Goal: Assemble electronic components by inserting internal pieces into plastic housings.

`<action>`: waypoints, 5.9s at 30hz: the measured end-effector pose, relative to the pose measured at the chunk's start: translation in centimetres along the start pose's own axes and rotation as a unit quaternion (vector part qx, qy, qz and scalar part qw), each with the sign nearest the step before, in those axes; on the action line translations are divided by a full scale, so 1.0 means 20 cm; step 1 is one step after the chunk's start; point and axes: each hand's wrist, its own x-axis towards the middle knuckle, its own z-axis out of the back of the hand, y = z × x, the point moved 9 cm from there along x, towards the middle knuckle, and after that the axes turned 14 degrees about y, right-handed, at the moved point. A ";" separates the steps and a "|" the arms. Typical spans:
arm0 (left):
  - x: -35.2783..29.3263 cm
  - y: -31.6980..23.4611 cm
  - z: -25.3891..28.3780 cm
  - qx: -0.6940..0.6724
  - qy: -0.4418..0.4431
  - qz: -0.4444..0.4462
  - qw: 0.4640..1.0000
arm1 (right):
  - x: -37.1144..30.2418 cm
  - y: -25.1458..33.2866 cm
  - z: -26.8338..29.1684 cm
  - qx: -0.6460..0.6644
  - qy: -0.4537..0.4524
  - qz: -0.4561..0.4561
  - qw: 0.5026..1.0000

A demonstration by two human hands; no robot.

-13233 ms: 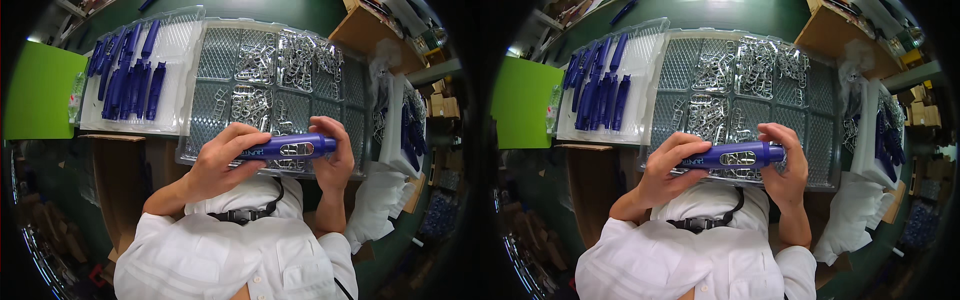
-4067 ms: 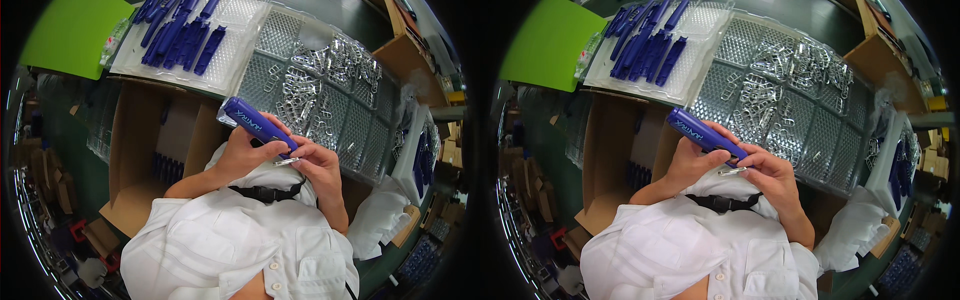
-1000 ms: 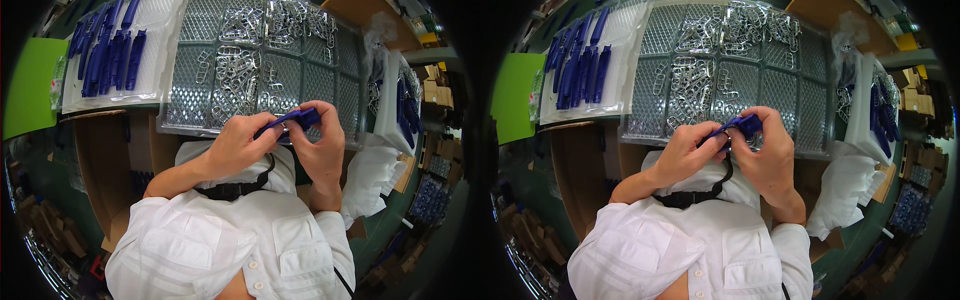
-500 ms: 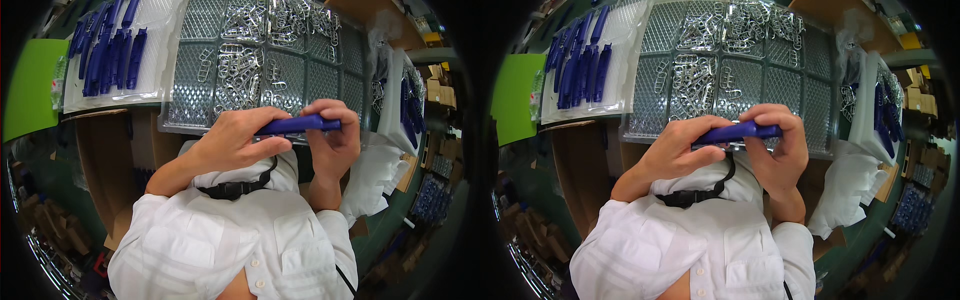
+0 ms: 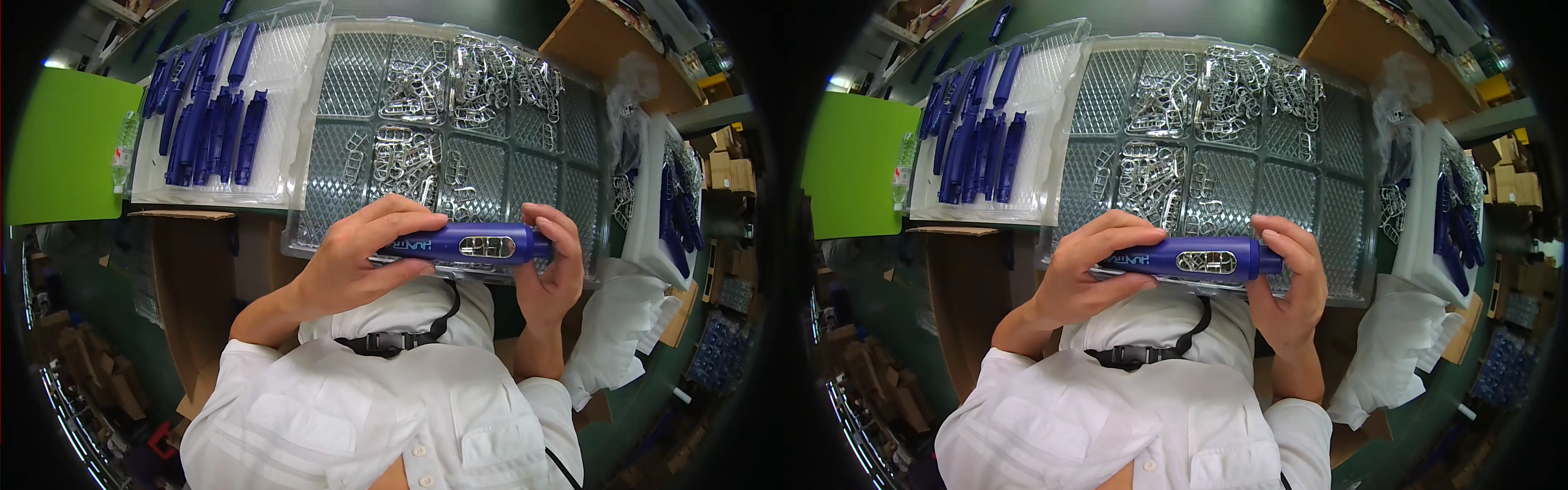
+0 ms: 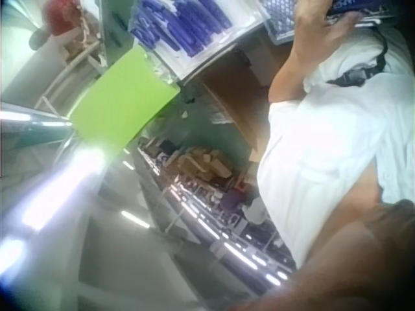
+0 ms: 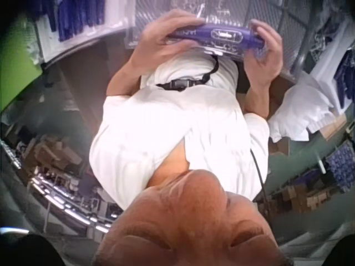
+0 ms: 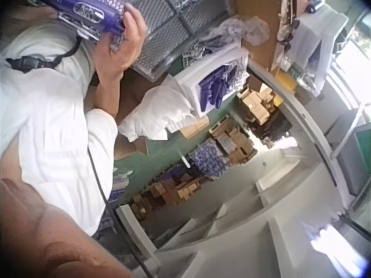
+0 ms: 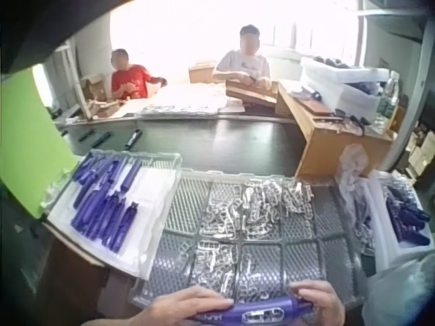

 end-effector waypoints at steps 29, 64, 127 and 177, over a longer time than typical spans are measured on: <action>-0.94 0.10 1.05 0.106 -0.506 -0.011 0.856 | 0.61 -0.63 0.06 -0.276 0.168 -0.159 0.933; -3.12 2.75 0.77 0.247 -0.266 0.764 0.533 | -0.01 -0.46 0.10 -0.112 0.064 -0.379 0.916; -0.39 0.11 -0.28 -0.523 0.014 0.114 0.845 | 0.31 0.50 -0.23 0.017 0.105 -0.057 0.993; -0.05 0.34 -0.36 -0.247 -0.044 0.163 0.954 | 0.08 0.08 -0.24 -0.095 0.089 -0.211 0.969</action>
